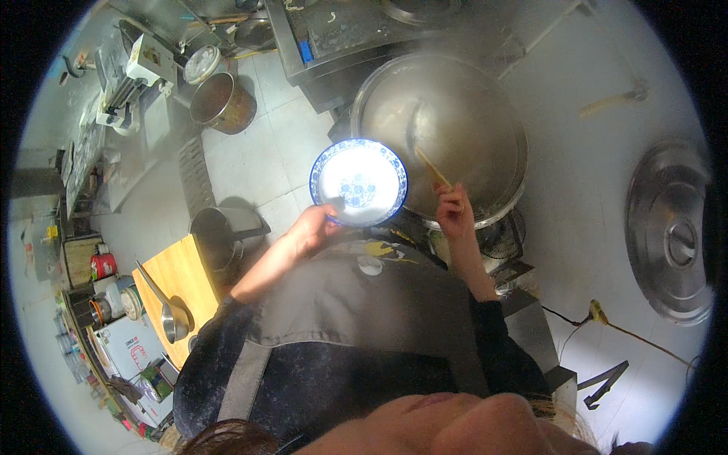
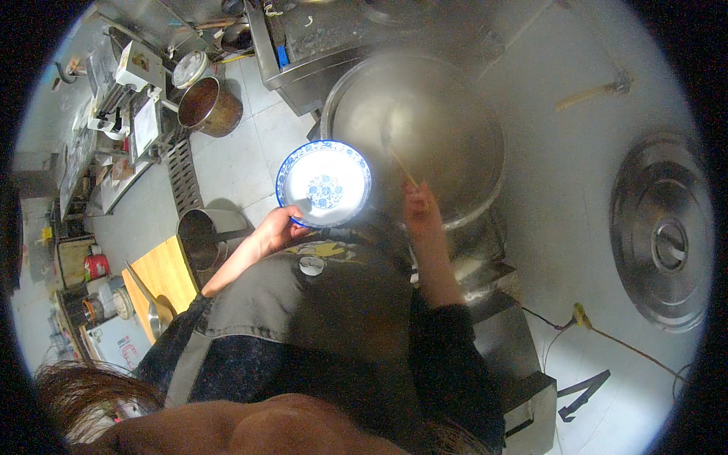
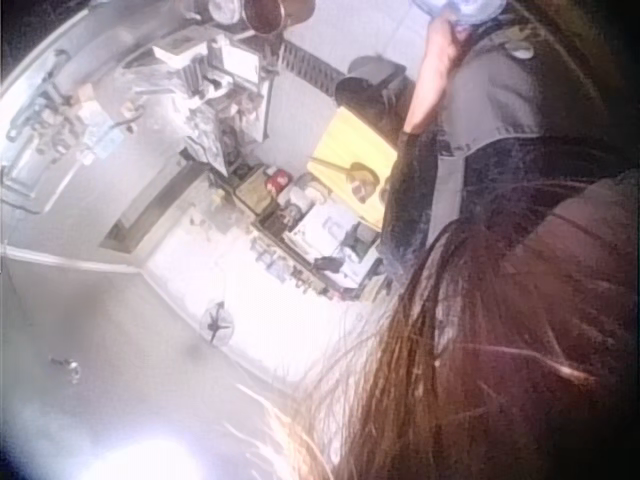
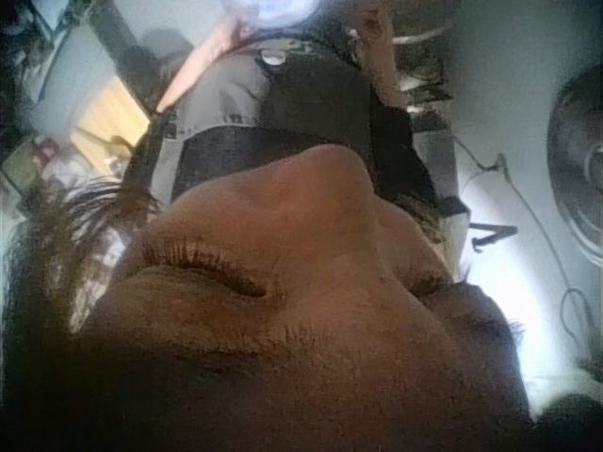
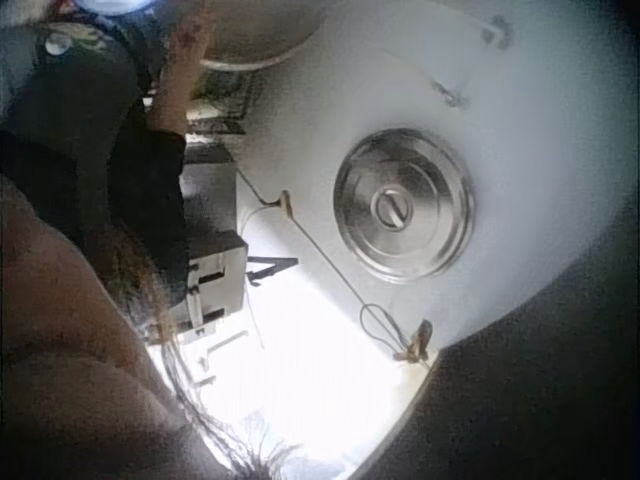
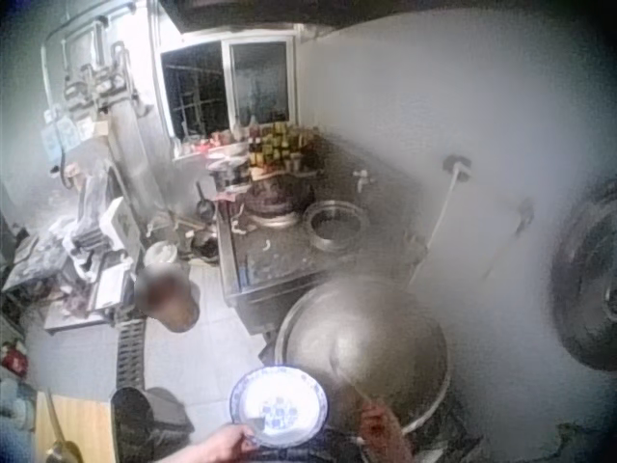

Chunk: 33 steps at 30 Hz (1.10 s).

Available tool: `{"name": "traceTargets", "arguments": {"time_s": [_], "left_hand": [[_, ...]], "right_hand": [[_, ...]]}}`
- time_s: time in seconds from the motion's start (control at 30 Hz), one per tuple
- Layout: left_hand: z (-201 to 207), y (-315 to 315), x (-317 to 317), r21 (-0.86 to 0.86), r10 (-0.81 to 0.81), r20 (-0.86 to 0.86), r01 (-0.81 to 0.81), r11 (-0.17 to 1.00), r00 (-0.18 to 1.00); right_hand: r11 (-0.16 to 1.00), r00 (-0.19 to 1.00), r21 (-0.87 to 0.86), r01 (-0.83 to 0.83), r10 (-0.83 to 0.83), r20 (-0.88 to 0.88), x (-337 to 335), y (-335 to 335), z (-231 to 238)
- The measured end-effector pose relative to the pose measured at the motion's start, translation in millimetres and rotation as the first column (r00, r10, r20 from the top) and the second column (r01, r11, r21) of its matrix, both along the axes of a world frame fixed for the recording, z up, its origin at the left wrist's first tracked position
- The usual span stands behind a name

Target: The person scoops noodles and vegetables from a large steaming pot into a bowl using a strainer and wooden spatula. They then add various seasonings and sauces from multiple containers to the bowl.

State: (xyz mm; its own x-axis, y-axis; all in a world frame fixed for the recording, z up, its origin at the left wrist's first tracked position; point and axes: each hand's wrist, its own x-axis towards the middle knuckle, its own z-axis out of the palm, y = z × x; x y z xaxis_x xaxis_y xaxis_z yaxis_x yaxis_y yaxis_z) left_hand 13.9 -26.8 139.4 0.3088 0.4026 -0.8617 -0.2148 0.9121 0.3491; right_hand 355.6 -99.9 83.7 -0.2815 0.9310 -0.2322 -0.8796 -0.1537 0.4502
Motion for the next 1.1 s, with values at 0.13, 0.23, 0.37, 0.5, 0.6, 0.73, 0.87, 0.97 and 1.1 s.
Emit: {"name": "traceTargets", "arguments": {"time_s": [0.13, 0.23, 0.37, 0.5, 0.6, 0.73, 0.87, 0.97, 1.1], "left_hand": [[-3, 1, 0, -0.039, 0.013, 0.063, -0.010, 0.999, 0.998], [-10, 2, -3, -0.009, -0.039, 0.060, 0.039, 0.999, 0.997], [-17, 2, -6, -0.008, -0.028, 0.065, 0.028, 1.000, 0.997], [-15, 2, -6, -0.042, 0.001, 0.072, 0.002, 0.999, 0.997], [-12, 1, -4, -0.071, 0.034, 0.072, -0.029, 0.997, 0.997], [-5, -2, -2, -0.036, 0.051, 0.080, -0.048, 0.998, 0.996], [1, -4, 1, 0.019, 0.031, 0.044, -0.032, 0.999, 0.999], [5, -8, 8, 0.038, 0.067, 0.049, -0.068, 0.997, 0.997], [12, -12, 16, 0.037, 0.103, 0.015, -0.104, 0.994, 0.995]], "right_hand": [[0.998, 0.995, 0.041, -0.056, 0.052, 0.091, -28, -33, 9], [0.955, 0.722, -0.191, -0.226, 0.296, 0.626, -36, -46, 23], [0.925, 0.351, -0.341, -0.171, 0.380, 0.856, -18, -48, 52], [0.916, 0.177, -0.258, -0.306, 0.321, 0.930, 13, -60, 86], [0.870, -0.158, -0.324, -0.372, 0.284, 0.946, 34, -63, 102], [0.910, -0.746, -0.366, -0.193, 0.106, 0.657, 56, -38, 99], [0.918, -0.941, -0.209, -0.338, -0.331, 0.071, 63, 6, 73], [0.855, -0.943, -0.426, -0.297, -0.332, -0.007, 61, 34, 49], [0.794, -0.970, -0.575, -0.198, -0.244, -0.002, 61, 82, 23]]}}
